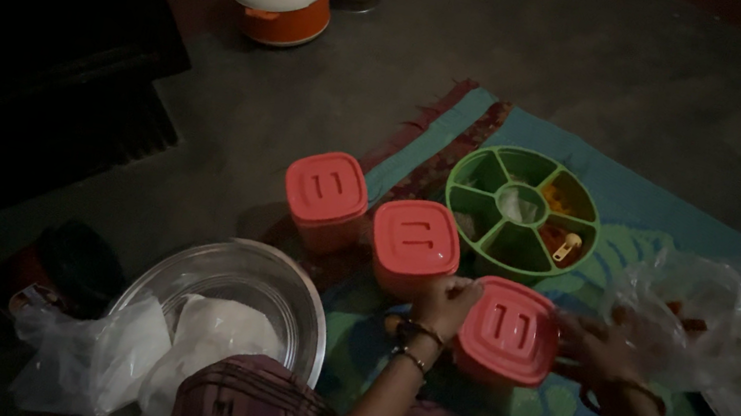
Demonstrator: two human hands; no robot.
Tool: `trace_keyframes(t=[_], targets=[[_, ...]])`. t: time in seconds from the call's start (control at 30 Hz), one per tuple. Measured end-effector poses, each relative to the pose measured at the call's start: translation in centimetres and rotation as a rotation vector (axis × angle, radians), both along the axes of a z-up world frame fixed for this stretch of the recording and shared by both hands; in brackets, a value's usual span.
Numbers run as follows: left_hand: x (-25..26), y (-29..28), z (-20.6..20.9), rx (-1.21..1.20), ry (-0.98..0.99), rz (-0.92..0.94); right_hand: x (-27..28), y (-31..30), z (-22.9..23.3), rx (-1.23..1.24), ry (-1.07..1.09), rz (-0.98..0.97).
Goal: The person sits on a mat and transfers a white granular substance from a plastic bag into a small container using a spoon. They then handle several plastic containers with red lids, stacking them, and continue scooping the substance into a metal bowl.
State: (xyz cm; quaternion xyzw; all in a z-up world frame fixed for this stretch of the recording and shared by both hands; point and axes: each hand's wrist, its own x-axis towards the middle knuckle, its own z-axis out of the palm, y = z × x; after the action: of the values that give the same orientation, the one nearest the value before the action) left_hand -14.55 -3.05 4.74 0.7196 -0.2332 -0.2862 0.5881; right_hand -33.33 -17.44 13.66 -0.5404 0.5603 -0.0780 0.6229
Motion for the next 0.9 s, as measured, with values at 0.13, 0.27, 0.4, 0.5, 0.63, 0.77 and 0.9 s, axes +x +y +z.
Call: trace_keyframes(t=[0.13,0.27,0.4,0.5,0.63,0.77,0.9], targets=[[-0.3,-1.6,0.2,-0.078,0.172,0.098,0.8,-0.6,-0.5,-0.076,-0.061,0.047],[-0.8,-1.6,0.8,0.002,0.312,0.133,1.3,-1.4,-2.3,-0.139,0.001,0.064],[-1.4,-1.9,1.2,-0.127,0.273,0.204,1.2,-1.8,-3.5,-0.282,0.026,0.098],[-1.6,-2.4,1.1,-0.106,0.232,0.252,1.2,-1.6,-3.5,-0.275,0.021,0.081],[-1.5,-2.6,0.2,-0.079,0.167,0.25,1.2,-1.0,-2.5,-0.246,0.012,0.078],[-1.2,-1.7,-0.3,-0.099,0.034,0.176,0.3,0.4,-0.5,-0.074,-0.025,0.113],[0.0,1.7,0.6,0.092,-0.033,-0.071,-1.3,2.2,2.0,-0.041,0.077,0.226]])
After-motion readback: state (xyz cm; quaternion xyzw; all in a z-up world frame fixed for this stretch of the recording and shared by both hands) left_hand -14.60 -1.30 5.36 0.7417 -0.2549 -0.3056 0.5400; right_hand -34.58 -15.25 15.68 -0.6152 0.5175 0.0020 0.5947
